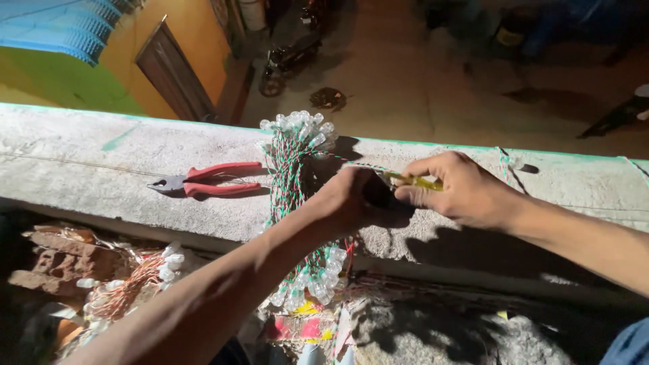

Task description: Connecting and insulating wires for a bundle of LED decorative lights using a screwdriver and electrical tape.

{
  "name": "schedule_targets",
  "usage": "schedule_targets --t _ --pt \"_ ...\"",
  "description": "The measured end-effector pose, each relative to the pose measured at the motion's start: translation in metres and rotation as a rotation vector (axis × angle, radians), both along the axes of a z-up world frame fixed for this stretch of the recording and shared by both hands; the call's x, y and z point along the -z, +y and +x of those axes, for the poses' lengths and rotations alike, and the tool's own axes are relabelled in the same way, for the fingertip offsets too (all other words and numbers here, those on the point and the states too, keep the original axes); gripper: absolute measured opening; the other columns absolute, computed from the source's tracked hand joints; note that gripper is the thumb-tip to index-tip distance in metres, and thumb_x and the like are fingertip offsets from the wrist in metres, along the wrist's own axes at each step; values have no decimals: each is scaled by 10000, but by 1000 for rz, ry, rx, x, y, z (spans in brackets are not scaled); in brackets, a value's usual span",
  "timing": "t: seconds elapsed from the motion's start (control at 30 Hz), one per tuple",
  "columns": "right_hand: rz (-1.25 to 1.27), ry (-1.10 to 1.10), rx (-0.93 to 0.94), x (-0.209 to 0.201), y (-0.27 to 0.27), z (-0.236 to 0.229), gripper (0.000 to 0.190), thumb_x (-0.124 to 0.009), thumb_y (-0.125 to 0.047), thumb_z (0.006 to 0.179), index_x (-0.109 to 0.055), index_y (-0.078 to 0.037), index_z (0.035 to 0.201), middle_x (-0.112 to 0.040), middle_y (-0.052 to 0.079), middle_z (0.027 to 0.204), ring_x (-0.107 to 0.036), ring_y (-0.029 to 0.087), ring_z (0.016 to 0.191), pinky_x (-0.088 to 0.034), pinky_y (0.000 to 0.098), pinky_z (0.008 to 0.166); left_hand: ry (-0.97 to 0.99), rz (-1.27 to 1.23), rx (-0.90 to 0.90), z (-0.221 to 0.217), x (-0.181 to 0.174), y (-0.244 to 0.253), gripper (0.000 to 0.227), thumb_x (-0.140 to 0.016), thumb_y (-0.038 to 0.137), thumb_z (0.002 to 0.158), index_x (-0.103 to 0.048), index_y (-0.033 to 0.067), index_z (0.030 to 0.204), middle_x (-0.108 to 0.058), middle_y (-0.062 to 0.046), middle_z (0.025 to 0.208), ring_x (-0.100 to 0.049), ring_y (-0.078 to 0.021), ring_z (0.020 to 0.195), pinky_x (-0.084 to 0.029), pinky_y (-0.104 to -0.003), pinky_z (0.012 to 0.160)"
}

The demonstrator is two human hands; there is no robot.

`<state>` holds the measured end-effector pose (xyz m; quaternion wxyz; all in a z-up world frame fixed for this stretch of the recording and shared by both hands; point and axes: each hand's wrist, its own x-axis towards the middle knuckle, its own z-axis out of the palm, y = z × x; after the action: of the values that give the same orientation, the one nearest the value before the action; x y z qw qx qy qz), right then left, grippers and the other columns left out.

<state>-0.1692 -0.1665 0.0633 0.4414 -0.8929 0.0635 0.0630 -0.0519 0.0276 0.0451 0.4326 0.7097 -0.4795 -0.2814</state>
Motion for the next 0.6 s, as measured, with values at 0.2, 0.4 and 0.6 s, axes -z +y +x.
schedule_targets --t 0.2,0.4,0.6 --pt "-34 -95 111 -8 14 -1 393 -724 -443 861 -780 -55 855 -652 -2 632 -528 107 614 -450 345 592 -57 -10 -122 1 -2 -3 320 -841 344 787 -778 54 907 -747 -53 722 -645 -93 620 -525 -308 580" --pt "4 -189 100 3 10 -3 299 -712 -382 899 -742 -85 886 -655 8 716 -555 123 696 -459 337 667 393 -249 -36 5 40 -22 397 -712 377 871 -772 10 1011 -769 -64 788 -676 -97 646 -524 -298 595" --pt "14 -241 98 10 9 -7 272 -694 -373 913 -735 -105 936 -685 32 823 -628 154 859 -497 356 851 -254 -228 17 5 30 -19 216 -721 210 928 -712 26 1041 -724 -95 748 -680 -178 634 -529 -337 589"
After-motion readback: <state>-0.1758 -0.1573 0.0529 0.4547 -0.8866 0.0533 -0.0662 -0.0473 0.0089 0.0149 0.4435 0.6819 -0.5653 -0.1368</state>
